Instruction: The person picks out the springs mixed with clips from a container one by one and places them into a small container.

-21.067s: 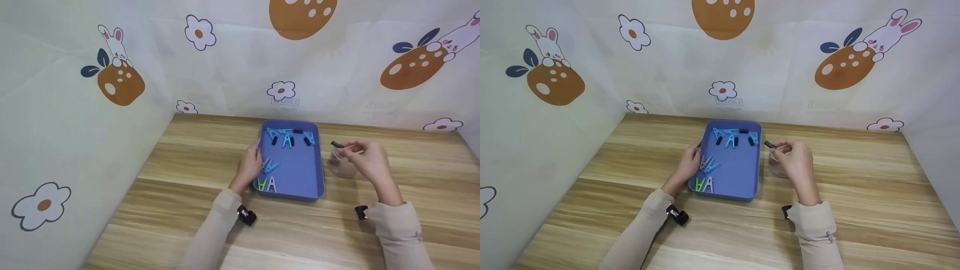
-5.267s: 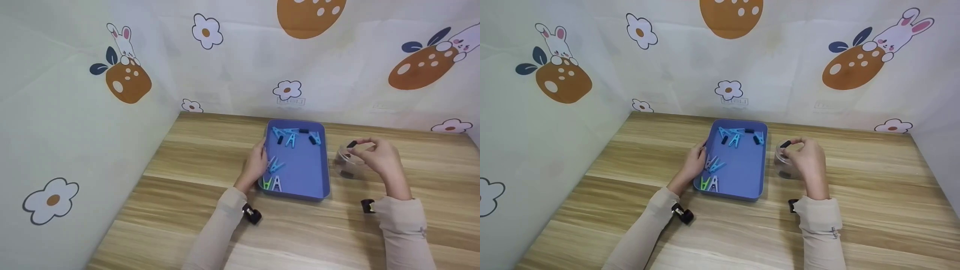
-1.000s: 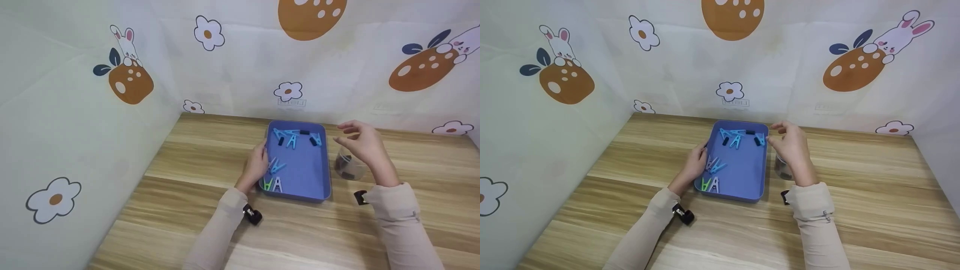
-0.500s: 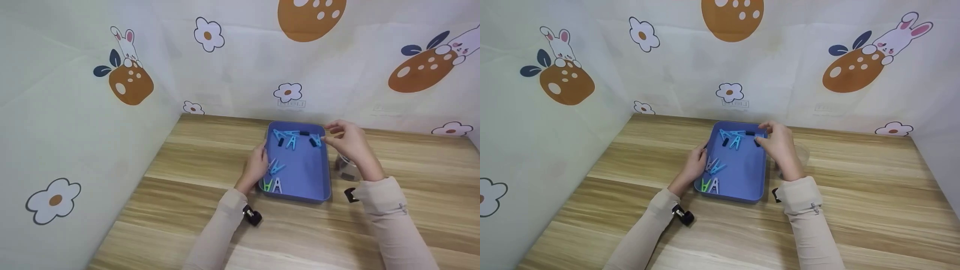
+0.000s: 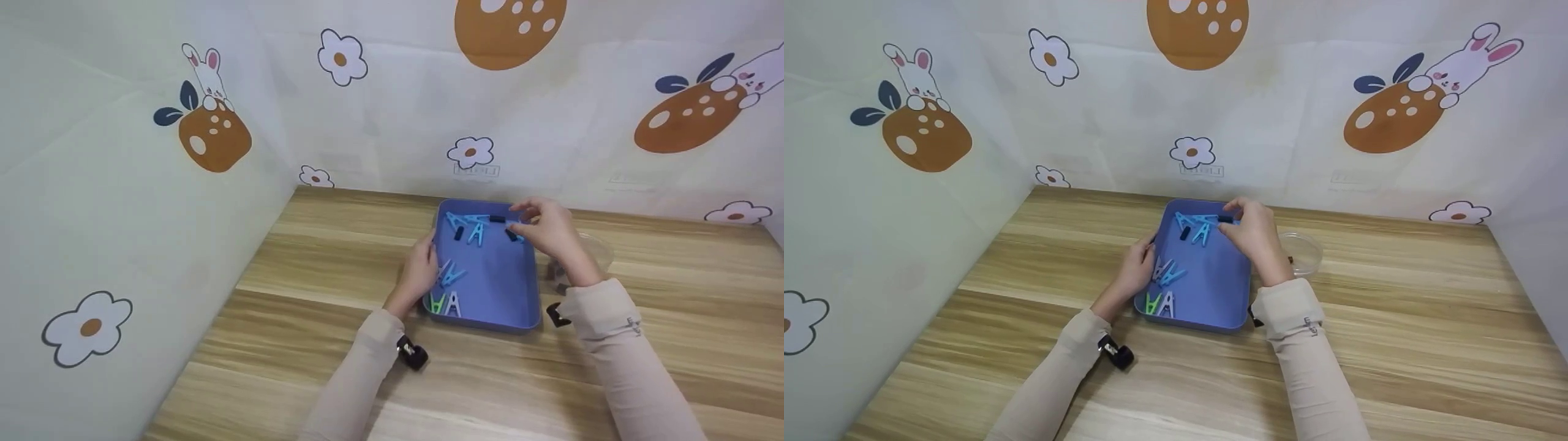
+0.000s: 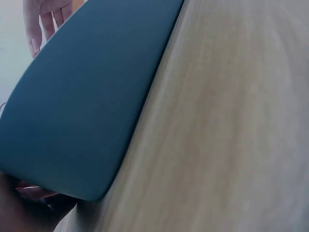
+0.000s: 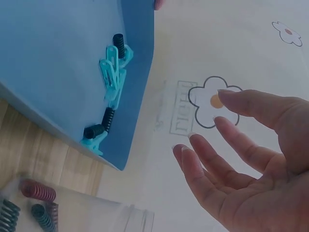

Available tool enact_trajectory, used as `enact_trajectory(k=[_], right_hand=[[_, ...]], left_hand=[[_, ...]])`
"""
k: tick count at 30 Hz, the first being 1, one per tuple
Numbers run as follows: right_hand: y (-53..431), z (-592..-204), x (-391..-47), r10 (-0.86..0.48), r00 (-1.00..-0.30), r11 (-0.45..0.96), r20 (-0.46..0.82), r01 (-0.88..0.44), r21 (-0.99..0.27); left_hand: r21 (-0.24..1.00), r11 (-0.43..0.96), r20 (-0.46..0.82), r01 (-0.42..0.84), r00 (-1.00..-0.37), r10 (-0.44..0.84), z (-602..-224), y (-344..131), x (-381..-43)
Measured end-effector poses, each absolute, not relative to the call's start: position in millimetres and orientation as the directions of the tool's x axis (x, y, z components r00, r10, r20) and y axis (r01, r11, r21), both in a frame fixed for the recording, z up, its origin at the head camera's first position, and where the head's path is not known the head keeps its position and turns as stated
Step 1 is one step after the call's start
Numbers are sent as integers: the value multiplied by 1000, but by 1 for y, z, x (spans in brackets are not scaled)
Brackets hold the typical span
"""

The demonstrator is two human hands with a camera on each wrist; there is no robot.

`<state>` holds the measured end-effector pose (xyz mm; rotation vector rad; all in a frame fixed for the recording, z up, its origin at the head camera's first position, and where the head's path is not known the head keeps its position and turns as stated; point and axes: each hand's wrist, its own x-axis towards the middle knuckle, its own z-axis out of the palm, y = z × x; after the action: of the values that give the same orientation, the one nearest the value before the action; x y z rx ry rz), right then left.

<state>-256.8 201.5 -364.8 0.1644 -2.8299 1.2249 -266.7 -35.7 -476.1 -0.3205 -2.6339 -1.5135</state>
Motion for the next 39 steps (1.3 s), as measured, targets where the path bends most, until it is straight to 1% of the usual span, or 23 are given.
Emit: enact_trajectory(k=[6,10,13,17,22,28,35,39], right_hand=[[193,-368,-262,-94,-992,675,89,-130,-727],[187,-374,-266,-109,-987,668,118,-161,-726],[182,-378,-269,-111,-985,668,130,-171,-725],[175,-382,-274,-114,-985,665,129,-172,-727],[168,-387,-280,-133,-981,656,138,-191,-730],[161,-392,-285,-144,-983,663,118,-184,-725],[158,-400,-291,-162,-978,673,134,-209,-710],[154,-404,-294,-156,-980,688,126,-199,-698]], left_hand=[[824,519,190,226,-974,123,-476,-36,-266],[811,507,258,292,-956,138,-477,-35,-268],[809,492,285,321,-947,149,-479,-35,-270],[815,508,241,278,-960,139,-479,-35,-269],[822,508,213,255,-967,141,-477,-36,-269],[827,496,222,263,-965,141,-476,-36,-269],[824,493,243,279,-960,137,-477,-36,-269],[819,487,271,305,-952,140,-478,-36,-270]])
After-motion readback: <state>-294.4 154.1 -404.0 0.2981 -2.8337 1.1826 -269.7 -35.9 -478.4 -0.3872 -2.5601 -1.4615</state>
